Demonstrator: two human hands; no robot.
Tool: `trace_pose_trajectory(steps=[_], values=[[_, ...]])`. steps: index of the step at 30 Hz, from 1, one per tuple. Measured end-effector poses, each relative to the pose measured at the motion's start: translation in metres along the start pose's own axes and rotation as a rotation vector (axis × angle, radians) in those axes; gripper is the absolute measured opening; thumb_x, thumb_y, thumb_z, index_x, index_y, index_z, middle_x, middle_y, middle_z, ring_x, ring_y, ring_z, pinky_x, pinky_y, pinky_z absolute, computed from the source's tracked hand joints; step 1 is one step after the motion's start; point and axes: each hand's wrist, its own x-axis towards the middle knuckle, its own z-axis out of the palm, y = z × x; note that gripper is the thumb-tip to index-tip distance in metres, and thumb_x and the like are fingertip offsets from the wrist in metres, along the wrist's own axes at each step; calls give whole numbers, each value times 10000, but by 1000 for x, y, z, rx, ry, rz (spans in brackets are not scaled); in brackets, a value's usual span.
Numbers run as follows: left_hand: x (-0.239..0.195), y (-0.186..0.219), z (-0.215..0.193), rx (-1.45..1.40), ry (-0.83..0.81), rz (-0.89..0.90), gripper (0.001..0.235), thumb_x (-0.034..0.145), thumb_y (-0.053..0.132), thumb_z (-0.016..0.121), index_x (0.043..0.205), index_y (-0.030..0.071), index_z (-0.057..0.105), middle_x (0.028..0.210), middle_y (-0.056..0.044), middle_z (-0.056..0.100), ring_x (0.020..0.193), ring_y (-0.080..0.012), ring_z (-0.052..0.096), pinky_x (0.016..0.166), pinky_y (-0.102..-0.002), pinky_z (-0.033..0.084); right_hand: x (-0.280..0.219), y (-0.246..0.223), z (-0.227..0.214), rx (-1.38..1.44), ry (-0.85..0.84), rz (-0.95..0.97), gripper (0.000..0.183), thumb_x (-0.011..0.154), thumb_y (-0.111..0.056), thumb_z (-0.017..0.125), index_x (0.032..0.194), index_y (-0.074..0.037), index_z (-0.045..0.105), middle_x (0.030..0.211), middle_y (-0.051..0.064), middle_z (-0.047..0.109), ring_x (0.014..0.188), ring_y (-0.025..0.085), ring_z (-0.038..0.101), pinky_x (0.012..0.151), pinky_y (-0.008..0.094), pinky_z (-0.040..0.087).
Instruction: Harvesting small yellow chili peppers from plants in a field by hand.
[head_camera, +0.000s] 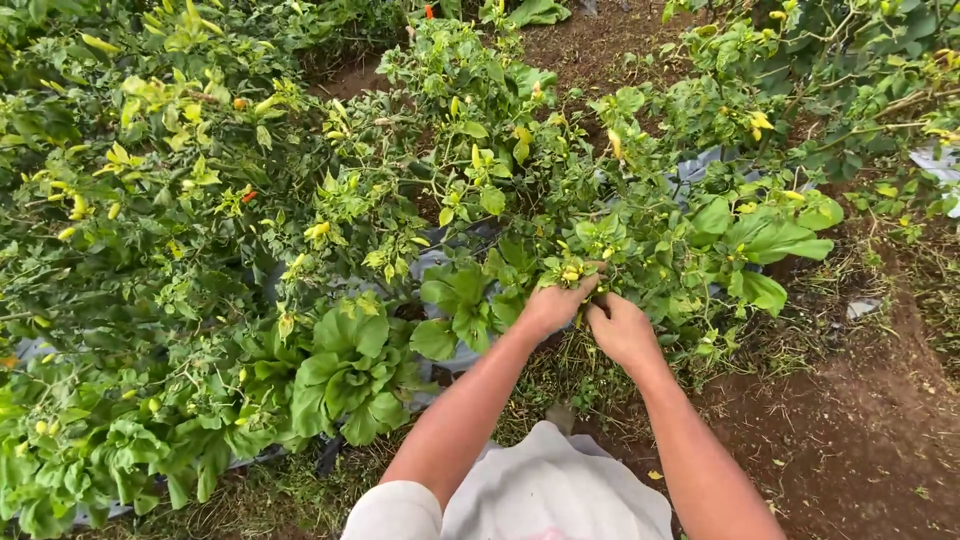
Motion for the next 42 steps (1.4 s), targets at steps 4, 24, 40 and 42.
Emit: trace_pose_trajectory(steps=[4, 24, 40, 42], values=[[-25, 56, -17, 26, 15, -25, 717, 844, 710, 671, 1277, 139, 707, 1185, -132, 742, 1220, -278, 666, 1047, -438, 519, 3, 6, 7, -81, -1, -12, 480, 1024, -273, 460, 1369, 5, 643, 1154, 258, 716, 1130, 429, 688, 928, 585, 553], [5, 19, -11, -30, -26, -272, 972, 796, 855, 555, 1261, 18, 720, 1223, -200, 712, 1140, -312, 688, 1019, -427, 510, 4, 15, -4, 193, 29, -51, 357, 970, -103, 448, 1165, -56, 743, 932, 196, 754, 819, 242, 693, 714, 398, 560], [-19, 40, -24, 378, -207, -121, 790, 930, 714, 329, 1546, 238, 463, 1440, -294, 570, 1424, -429, 478, 1207, -451, 392, 35, 57, 16, 104, 29, -117, 295, 949, -172, 523, 1098, -116, 771, 813, 121, 747, 854, 291, 671, 796, 474, 516], [-21, 46, -25, 142, -73, -218, 1117, 823, 924, 309, 1361, 8, 652, 1368, -294, 623, 1391, -372, 530, 1188, -436, 366, 41, 62, 15, 3, 49, -102, 297, 942, -200, 519, 1066, -204, 790, 880, 115, 766, 898, 317, 698, 806, 491, 537]])
